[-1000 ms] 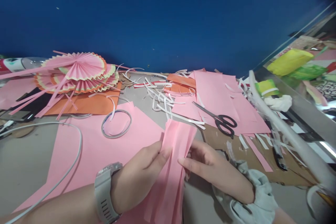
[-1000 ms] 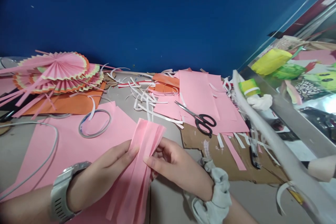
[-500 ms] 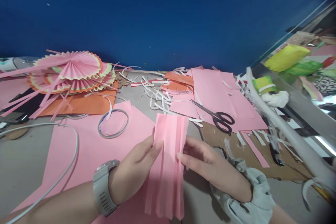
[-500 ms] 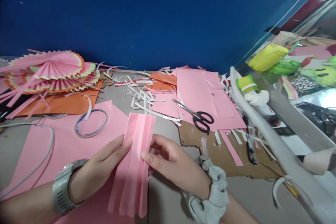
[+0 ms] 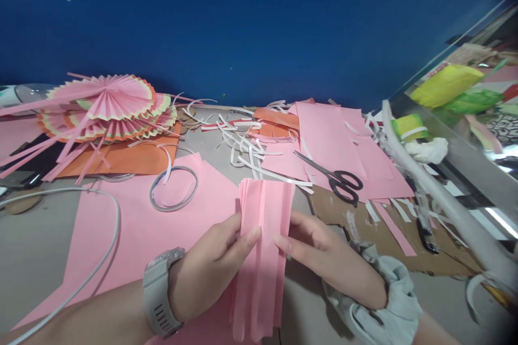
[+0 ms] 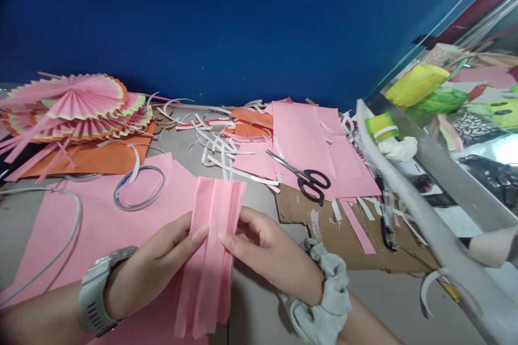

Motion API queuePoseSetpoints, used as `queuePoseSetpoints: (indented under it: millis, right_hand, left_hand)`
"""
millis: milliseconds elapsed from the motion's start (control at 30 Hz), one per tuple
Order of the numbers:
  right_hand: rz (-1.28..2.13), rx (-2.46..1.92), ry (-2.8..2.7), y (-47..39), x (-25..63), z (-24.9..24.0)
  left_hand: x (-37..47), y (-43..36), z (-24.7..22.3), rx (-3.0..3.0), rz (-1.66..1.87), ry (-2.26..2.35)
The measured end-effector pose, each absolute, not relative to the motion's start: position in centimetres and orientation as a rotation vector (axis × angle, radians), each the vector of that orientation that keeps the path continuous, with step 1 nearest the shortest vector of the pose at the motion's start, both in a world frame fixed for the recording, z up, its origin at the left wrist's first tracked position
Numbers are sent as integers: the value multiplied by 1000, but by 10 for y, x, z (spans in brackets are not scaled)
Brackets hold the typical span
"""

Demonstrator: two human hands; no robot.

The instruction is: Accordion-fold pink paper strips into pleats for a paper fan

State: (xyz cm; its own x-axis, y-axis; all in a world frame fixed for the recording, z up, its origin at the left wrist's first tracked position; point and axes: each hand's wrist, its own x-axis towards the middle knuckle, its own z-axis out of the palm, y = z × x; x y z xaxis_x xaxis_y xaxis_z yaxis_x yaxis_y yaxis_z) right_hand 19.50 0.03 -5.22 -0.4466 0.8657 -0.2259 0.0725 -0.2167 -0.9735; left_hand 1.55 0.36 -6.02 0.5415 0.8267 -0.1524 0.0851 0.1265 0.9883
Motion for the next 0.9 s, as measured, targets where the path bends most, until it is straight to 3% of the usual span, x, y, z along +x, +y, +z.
queuePoseSetpoints:
  millis: [900]
  right_hand:
    - [1743, -1089, -1245, -2, 189, -65]
  left_hand:
    - [17, -1, -55, 1270, 721, 888]
